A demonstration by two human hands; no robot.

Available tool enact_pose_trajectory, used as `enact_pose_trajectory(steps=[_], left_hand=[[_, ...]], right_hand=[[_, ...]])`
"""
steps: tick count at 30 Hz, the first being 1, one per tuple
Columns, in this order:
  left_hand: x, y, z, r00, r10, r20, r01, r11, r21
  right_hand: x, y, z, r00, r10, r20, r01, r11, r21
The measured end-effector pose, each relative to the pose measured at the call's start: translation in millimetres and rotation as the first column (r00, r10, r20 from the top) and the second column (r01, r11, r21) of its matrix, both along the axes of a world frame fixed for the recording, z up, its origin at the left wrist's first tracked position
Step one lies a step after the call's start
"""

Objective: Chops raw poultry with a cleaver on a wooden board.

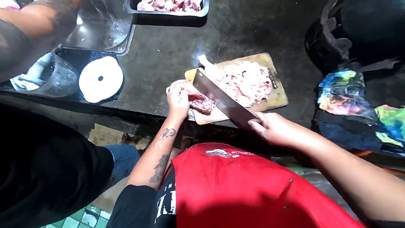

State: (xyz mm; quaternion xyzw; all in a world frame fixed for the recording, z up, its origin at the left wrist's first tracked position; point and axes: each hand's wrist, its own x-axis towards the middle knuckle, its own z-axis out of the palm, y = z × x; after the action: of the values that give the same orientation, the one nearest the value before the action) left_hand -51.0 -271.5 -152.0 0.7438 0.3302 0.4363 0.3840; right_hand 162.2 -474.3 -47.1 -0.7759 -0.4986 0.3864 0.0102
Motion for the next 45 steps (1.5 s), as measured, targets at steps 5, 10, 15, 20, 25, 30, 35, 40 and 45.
enact_pose_trajectory(steps=[5,10,15,20,25,30,35,40,45], left_hand=[[-11.8,34.8,48.2,0.813,-0.303,-0.497,0.362,0.932,0.024],[16.0,61.6,68.9,0.427,-0.422,-0.800,0.514,0.841,-0.170],[23.5,66.8,80.6,0.443,-0.571,-0.691,0.468,0.805,-0.365],[24.0,49.4,97.4,0.696,-0.518,-0.497,0.182,0.797,-0.576],[23.0,22.7,82.3,0.957,-0.248,-0.151,0.061,0.680,-0.730],[27.4,-12.7,36.7,0.980,-0.084,-0.179,-0.061,0.734,-0.676],[22.5,-29.0,44.9,0.876,-0.111,-0.469,-0.110,0.902,-0.418],[27.7,-31.4,27.5,0.946,-0.106,-0.306,-0.052,0.883,-0.467],[30.0,-31.4,32.7,0.931,-0.128,-0.342,-0.039,0.897,-0.441]], right_hand=[[8.7,2.7,-3.3,0.988,-0.154,-0.004,0.154,0.987,0.038],[8.3,14.9,-17.6,0.981,-0.194,-0.008,0.194,0.977,0.087],[8.7,13.8,-18.7,0.976,-0.211,-0.054,0.215,0.973,0.088],[5.8,10.1,-16.5,0.977,-0.206,-0.052,0.210,0.972,0.103],[2.5,1.0,-4.4,0.975,-0.220,0.000,0.216,0.953,0.211],[-5.0,0.4,0.6,0.964,-0.267,0.005,0.247,0.896,0.370],[-24.2,8.6,-6.3,0.959,-0.278,-0.055,0.272,0.847,0.456],[-44.2,27.0,-14.4,0.975,-0.213,0.060,0.145,0.821,0.552],[-52.2,47.4,-27.3,0.967,-0.167,0.192,0.042,0.849,0.528]])
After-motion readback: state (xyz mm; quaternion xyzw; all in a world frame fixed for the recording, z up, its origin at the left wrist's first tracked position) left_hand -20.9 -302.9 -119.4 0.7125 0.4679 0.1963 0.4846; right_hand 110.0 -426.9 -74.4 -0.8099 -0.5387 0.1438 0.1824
